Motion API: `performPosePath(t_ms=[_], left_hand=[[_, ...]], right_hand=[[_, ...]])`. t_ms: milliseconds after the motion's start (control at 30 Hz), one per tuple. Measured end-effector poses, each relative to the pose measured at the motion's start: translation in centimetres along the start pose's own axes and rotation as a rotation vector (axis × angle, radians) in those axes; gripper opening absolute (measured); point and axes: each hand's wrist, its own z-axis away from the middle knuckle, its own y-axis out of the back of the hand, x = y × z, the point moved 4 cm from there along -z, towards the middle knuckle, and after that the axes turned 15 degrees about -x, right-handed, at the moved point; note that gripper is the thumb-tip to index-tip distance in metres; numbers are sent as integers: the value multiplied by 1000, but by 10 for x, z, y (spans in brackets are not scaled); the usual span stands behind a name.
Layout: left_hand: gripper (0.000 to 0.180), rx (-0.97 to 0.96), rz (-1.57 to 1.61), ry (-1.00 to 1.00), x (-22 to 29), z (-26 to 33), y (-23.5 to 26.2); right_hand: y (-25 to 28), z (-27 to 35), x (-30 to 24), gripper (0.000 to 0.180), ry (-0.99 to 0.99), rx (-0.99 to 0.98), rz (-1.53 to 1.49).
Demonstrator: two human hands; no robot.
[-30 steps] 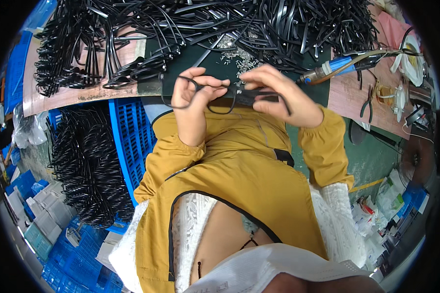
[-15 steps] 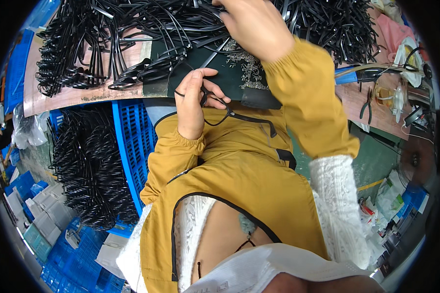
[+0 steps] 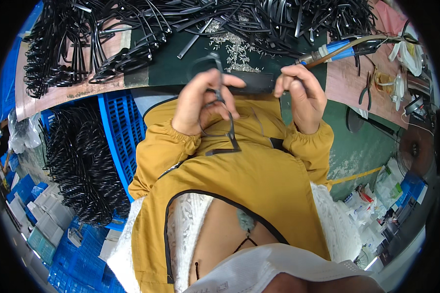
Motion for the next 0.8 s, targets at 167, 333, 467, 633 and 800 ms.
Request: performPosePath(t_ms=[167,333,467,633,800], left_hand=[[45,-202,51,271,-36,-12,-24],[45,-182,24,208,-36,-14,-22],[45,-167,27,190,-35,-16,-20],[45,-176,21,186,-35,-19,-19],[38,-230,18,137,-29,-19,-23]], right_hand=[[-4,7,22,6,-135,-18,629],[-1,11,44,15,-195,77,295],[-2,6,54,14,-225,97,329],[-5,-1,57,12,-166,127,292],[-5,-12,45,10,-222,-62,543]])
